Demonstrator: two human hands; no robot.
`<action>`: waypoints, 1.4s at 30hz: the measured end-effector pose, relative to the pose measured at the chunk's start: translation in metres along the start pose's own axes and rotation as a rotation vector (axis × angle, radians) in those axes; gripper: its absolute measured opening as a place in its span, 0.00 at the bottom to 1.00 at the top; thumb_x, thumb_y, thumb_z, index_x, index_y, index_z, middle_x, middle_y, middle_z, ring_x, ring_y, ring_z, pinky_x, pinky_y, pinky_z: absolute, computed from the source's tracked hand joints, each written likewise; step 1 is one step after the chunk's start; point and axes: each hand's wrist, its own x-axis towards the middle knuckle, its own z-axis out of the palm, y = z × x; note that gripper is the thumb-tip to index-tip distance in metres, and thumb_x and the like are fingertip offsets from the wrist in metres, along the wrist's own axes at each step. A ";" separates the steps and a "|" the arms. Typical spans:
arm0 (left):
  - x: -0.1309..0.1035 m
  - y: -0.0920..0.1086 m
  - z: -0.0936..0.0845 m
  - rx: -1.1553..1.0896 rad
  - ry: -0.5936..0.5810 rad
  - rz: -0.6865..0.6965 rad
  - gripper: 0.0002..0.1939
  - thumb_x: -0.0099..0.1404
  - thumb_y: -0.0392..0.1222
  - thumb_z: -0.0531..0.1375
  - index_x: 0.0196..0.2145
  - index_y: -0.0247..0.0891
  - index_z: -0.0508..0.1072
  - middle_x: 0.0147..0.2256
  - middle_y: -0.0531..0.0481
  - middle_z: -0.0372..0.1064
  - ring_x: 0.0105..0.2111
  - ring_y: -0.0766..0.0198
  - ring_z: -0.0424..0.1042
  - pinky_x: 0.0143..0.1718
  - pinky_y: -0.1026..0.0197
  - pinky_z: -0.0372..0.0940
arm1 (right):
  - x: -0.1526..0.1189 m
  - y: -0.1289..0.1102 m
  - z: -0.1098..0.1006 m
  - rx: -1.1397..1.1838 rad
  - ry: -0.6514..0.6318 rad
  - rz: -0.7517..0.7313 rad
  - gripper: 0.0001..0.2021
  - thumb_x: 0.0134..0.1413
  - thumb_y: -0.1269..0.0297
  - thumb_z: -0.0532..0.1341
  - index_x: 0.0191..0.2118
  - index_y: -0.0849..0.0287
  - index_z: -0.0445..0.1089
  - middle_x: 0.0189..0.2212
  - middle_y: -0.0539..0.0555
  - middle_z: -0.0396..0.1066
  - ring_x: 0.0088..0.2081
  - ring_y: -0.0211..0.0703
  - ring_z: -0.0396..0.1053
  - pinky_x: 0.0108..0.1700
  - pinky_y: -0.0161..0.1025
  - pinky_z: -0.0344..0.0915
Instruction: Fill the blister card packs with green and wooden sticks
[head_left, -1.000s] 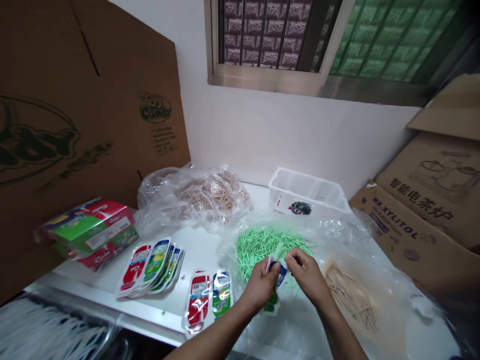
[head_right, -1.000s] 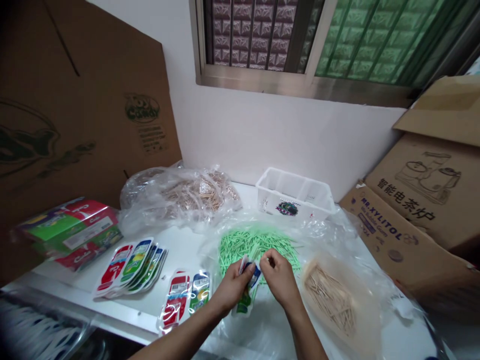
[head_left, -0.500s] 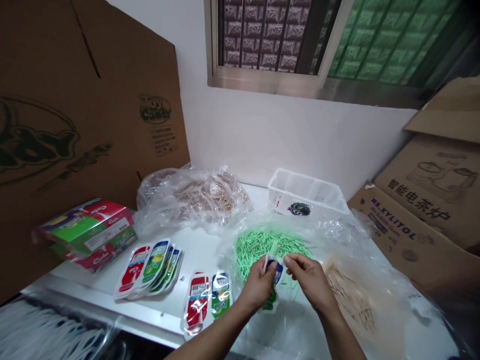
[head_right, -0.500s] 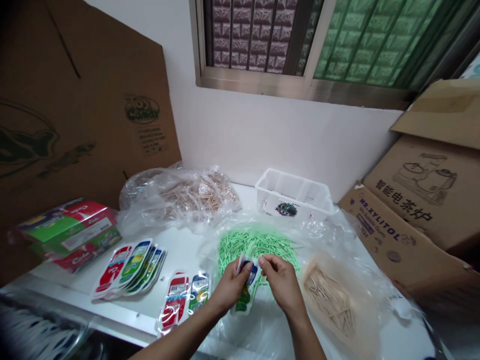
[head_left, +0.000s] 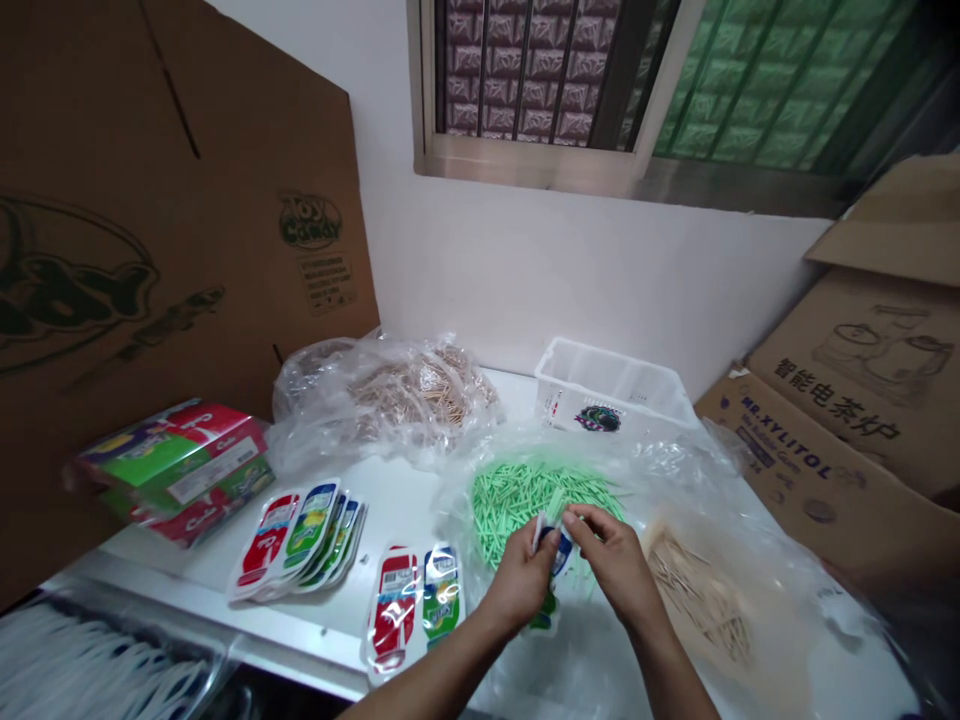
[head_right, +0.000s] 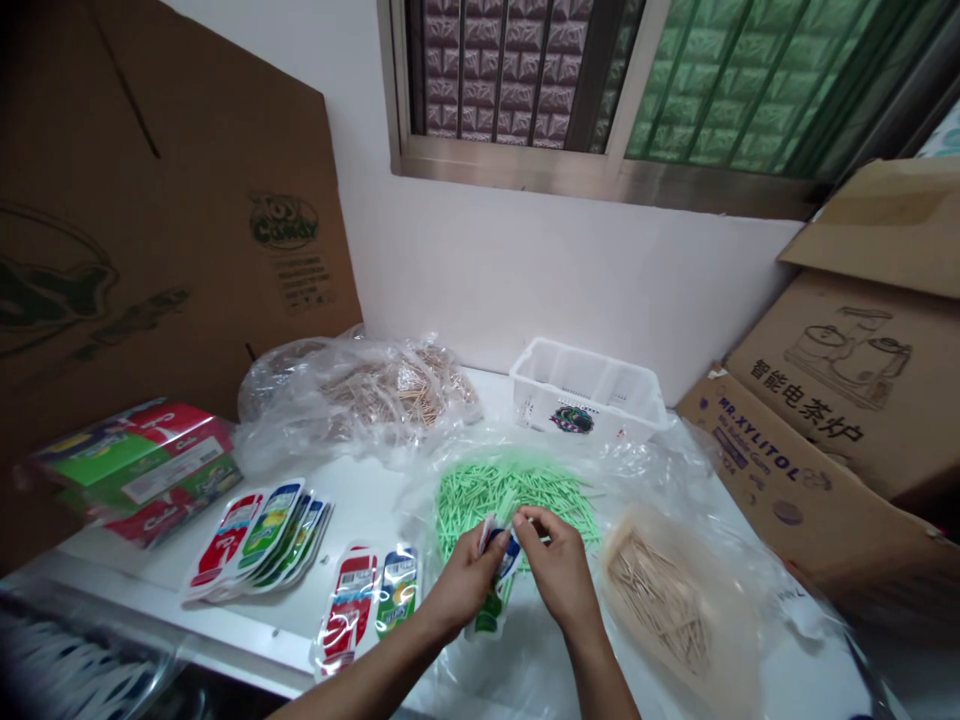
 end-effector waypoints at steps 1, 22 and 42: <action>0.000 0.000 0.001 -0.011 -0.006 -0.003 0.18 0.59 0.56 0.55 0.27 0.36 0.64 0.24 0.55 0.54 0.25 0.69 0.54 0.28 0.65 0.53 | 0.001 -0.001 0.001 -0.004 -0.004 -0.005 0.16 0.49 0.51 0.58 0.33 0.61 0.71 0.26 0.52 0.70 0.29 0.43 0.65 0.31 0.36 0.61; -0.008 0.003 0.002 -0.225 -0.051 -0.105 0.21 0.56 0.58 0.59 0.30 0.34 0.66 0.25 0.54 0.56 0.26 0.68 0.57 0.30 0.65 0.54 | 0.001 -0.002 0.002 -0.021 -0.029 -0.053 0.12 0.53 0.54 0.55 0.29 0.58 0.64 0.23 0.46 0.61 0.27 0.38 0.59 0.30 0.34 0.57; -0.008 -0.002 -0.002 -0.325 -0.144 -0.130 0.18 0.58 0.54 0.59 0.32 0.34 0.67 0.25 0.53 0.57 0.26 0.69 0.58 0.33 0.64 0.57 | -0.005 -0.001 0.000 -0.065 -0.039 -0.077 0.12 0.55 0.55 0.53 0.28 0.57 0.63 0.24 0.47 0.62 0.28 0.38 0.60 0.29 0.32 0.57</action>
